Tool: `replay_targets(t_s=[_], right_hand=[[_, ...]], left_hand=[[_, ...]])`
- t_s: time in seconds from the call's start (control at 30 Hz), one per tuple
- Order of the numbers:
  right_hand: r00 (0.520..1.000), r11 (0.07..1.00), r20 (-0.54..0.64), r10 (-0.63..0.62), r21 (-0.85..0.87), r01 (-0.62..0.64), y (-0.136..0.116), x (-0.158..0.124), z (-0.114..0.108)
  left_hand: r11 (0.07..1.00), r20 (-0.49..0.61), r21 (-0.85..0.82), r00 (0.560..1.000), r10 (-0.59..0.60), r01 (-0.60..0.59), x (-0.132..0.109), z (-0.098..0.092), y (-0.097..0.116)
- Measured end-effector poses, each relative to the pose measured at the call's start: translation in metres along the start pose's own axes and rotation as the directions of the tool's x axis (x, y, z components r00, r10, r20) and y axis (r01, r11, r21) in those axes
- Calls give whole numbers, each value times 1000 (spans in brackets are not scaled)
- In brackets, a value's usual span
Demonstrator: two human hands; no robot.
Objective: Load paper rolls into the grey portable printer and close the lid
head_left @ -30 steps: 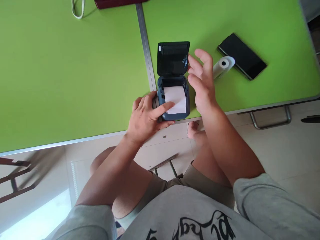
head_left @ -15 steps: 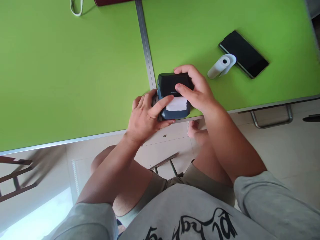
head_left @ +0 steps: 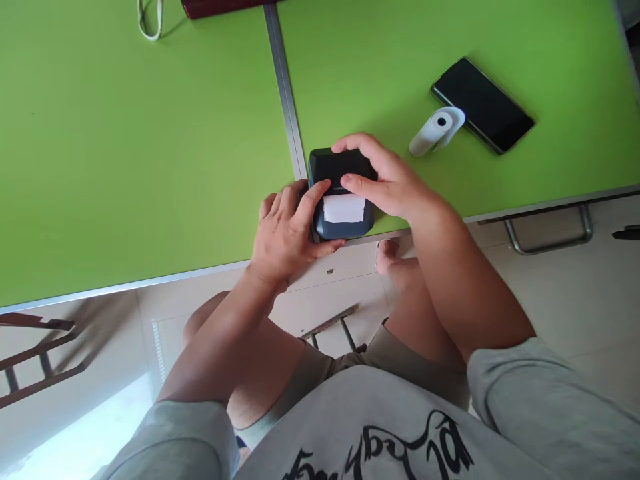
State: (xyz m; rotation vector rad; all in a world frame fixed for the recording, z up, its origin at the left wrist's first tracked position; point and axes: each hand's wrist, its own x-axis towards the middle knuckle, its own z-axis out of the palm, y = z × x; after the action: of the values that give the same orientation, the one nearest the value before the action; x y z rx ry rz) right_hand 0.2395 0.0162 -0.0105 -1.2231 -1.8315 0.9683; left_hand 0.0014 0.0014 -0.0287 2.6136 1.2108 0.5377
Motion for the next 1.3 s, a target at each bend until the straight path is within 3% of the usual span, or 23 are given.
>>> replay_targets(t_s=[0.27,0.67,1.1,1.3], right_hand=[[958,992,-274,-85,-112,56,7,-4,19],[930,965,-321,-180,-239,104,1,-8,17],[905,944,-339,-256,-287,160,15,-7,13],[914,961,-346,-213,-244,131,16,-6,13]], left_hand=[[998,-18,-16,998,-60,60,-1,6,0],[984,66,-115,990,-128,135,5,-8,1],[967,172,-113,963,-206,228,16,-18,3],[976,99,-115,980,-174,185,14,-13,3]])
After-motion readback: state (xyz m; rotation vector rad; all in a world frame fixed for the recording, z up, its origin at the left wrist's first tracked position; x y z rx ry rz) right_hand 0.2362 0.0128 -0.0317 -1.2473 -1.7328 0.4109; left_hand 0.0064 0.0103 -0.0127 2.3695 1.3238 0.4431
